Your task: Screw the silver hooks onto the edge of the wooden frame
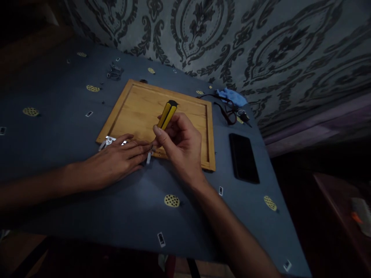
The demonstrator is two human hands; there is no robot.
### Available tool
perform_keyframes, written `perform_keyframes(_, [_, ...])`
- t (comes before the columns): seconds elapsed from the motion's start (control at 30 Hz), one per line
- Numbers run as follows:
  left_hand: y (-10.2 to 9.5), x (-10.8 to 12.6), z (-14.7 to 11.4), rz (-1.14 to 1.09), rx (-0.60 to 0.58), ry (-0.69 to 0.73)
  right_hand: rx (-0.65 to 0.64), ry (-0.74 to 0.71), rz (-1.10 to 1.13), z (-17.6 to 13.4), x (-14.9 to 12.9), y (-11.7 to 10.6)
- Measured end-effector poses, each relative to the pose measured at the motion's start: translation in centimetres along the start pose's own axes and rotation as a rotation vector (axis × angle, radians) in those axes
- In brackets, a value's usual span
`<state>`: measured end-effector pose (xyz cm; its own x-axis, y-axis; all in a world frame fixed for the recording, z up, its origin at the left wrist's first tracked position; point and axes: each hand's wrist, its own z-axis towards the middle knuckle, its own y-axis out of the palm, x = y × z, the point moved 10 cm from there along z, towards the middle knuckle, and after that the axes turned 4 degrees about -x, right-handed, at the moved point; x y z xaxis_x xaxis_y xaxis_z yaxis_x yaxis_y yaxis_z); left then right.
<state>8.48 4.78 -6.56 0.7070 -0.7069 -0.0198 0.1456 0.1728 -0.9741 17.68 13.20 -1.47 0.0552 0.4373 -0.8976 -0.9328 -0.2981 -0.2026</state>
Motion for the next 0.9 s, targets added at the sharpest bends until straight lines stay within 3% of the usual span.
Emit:
perform_keyframes(0.2, [-0.1, 0.0, 0.0, -0.002, -0.013, 0.023, 0.120, -0.021, -0.029, -0.5, -0.6, -1.5])
perform_keyframes(0.9, [0.0, 0.0, 0.0, 0.029, -0.009, 0.013, 0.014, 0.021, -0.008, -0.7, 0.4, -0.4])
